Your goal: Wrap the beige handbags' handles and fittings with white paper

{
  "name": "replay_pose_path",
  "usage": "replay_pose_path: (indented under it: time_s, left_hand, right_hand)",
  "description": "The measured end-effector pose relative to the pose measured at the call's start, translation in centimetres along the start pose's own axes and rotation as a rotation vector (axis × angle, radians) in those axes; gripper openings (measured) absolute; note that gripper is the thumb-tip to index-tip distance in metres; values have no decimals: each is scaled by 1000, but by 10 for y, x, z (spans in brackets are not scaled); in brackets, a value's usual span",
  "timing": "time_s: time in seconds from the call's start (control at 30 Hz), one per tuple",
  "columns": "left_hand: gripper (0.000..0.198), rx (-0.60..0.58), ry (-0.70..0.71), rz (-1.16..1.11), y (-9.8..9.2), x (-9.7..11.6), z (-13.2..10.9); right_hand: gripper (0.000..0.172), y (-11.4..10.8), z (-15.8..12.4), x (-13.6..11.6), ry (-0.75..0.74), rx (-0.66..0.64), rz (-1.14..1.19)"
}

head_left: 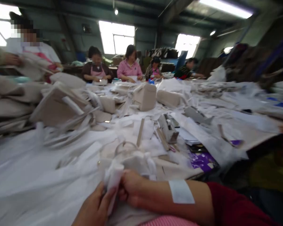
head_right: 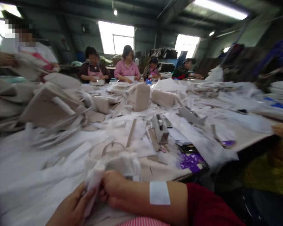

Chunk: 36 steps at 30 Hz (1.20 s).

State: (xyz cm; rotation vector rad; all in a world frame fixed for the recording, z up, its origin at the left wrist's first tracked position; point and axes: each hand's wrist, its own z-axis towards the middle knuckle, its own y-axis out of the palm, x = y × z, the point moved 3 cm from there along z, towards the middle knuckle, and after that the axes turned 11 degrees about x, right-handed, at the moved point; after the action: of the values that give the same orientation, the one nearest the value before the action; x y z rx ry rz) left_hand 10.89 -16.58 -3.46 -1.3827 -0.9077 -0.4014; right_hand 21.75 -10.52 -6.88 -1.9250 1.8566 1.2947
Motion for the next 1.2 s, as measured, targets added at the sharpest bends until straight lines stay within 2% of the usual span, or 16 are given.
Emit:
replay_pose_path:
  time_s: [0.03, 0.13, 0.27, 0.4, 0.57, 0.73, 0.9, 0.97, 1.07, 1.13, 1.2]
  left_hand:
    - [28, -78, -33, -81, 2, -2, -4]
    - [36, -197, -210, -322, 5, -3, -10]
    - [39, -203, -278, -432, 5, 0, -12]
    - [39, -178, -211, -373, 2, -3, -15]
    - [31, -101, -66, -100, -3, -4, -17]
    - [29, -69, 32, 82, -5, -1, -20]
    - [23, -101, 82, 79, -8, -1, -24]
    - [24, -148, 35, -9, -10, -2, -23]
    - [29, -283, -87, -227, -11, -4, -19]
    - [34, -343, -149, -334, -12, -2, -17]
    - [38, -359, -173, -368, -12, 1, -17]
  right_hand:
    - [23, 2, -1, 7, 78, -17, 9]
    - [11, 2, -4, 12, 88, -2, 67]
    - [13, 1, -11, 8, 79, -19, 15]
    - [15, -5, -26, -3, 8, 46, -139]
    - [23, -14, -47, -32, -162, 141, -416]
    - [29, -13, -39, -34, -256, 85, -432]
    - [34, -19, -29, -29, -300, 22, -452]
    - [29, -21, -30, -37, -414, -77, -607]
    - [19, -21, -35, -60, -845, -299, -1014]
    - [30, -20, -35, -72, -1105, -406, -1286]
    - [45, -19, -32, -79, -1224, -479, -1476]
